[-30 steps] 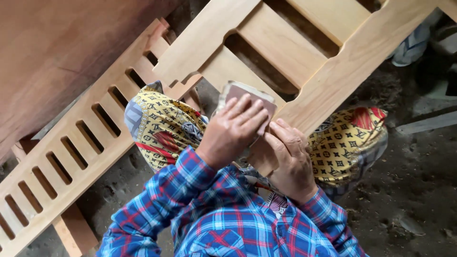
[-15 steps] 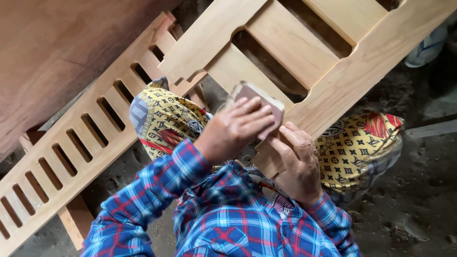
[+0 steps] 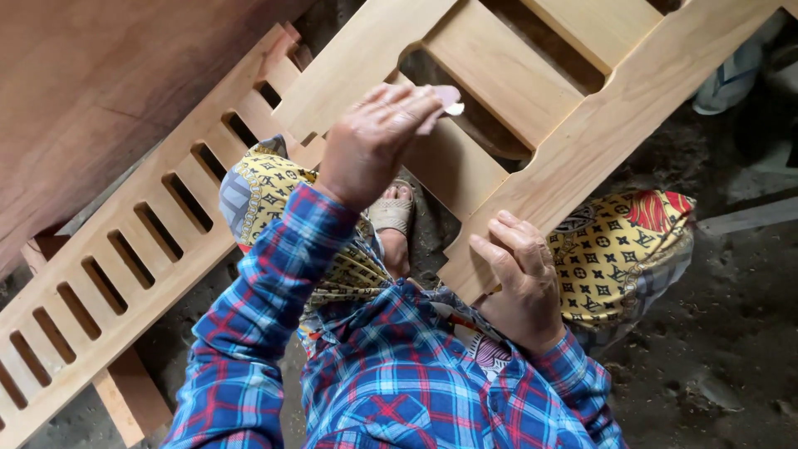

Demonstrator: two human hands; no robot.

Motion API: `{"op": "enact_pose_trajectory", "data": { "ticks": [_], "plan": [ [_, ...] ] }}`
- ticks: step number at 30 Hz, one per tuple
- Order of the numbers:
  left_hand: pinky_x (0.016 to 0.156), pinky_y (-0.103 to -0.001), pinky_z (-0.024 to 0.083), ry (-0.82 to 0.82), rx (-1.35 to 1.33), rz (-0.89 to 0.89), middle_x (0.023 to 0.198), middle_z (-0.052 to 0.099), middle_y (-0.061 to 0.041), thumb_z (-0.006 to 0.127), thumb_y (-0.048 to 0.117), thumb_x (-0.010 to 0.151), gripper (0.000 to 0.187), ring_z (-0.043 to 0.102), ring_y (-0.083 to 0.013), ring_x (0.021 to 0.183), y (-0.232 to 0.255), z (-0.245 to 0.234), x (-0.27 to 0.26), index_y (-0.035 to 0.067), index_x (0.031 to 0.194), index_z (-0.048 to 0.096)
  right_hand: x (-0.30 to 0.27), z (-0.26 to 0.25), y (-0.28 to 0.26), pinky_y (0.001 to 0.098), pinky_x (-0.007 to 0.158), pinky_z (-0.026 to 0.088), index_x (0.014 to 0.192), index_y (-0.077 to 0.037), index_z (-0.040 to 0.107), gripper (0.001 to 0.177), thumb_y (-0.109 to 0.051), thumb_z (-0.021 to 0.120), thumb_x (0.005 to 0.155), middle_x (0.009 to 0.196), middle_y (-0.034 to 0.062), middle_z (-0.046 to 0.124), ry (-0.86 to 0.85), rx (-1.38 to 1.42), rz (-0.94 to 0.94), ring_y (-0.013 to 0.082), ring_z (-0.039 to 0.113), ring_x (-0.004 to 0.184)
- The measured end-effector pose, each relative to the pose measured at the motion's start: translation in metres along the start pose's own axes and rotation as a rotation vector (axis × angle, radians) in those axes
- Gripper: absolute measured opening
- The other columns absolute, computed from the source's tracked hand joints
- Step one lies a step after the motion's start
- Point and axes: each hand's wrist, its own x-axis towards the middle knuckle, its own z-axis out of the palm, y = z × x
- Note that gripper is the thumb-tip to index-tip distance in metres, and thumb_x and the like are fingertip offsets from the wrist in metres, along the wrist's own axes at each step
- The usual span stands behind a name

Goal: The person sands a wooden chair backrest using a sanding block. They hold the piece on their lap and rub the sanding block across the slats and edges, flipping the piece to sand different sides.

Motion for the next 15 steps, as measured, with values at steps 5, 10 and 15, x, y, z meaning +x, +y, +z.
{"op": "enact_pose_trajectory", "data": {
  "ticks": [5,10,15],
  "plan": [
    [0.109,-0.053,0.053,-0.133,0.02,0.059,0.142,0.065,-0.007,0.054,0.006,0.111,0.03,0.069,-0.0404,0.126,0.025,-0.001,-0.019,0.011,0.14,0.06,0.001,0.003,-0.001,0.0521,0.11,0.05,0.117,-0.004,0.068,0.03,0.001,0.066,0.087,0.126,0.0151,0.056,-0.058,0.001,-0.009,0.0388,0.059,0.126],
    [0.105,-0.048,0.05,-0.181,0.08,0.157,0.132,0.071,-0.008,0.059,0.027,0.102,0.031,0.067,-0.0303,0.122,0.029,0.036,-0.048,0.017,0.129,0.07,0.0,0.01,0.003,0.0485,0.103,0.054,0.11,-0.01,0.076,0.037,-0.011,0.084,0.073,0.118,0.0103,0.063,0.072,-0.017,-0.01,0.0374,0.065,0.115],
    [0.103,-0.045,0.049,-0.093,0.223,0.198,0.129,0.072,-0.004,0.06,0.03,0.105,0.024,0.066,-0.0272,0.121,-0.037,0.045,-0.024,0.019,0.124,0.07,-0.003,0.015,0.01,0.0482,0.103,0.054,0.111,-0.008,0.075,0.039,-0.008,0.084,0.073,0.12,0.0117,0.062,0.081,-0.018,-0.037,0.0375,0.065,0.117]
  ]
}}
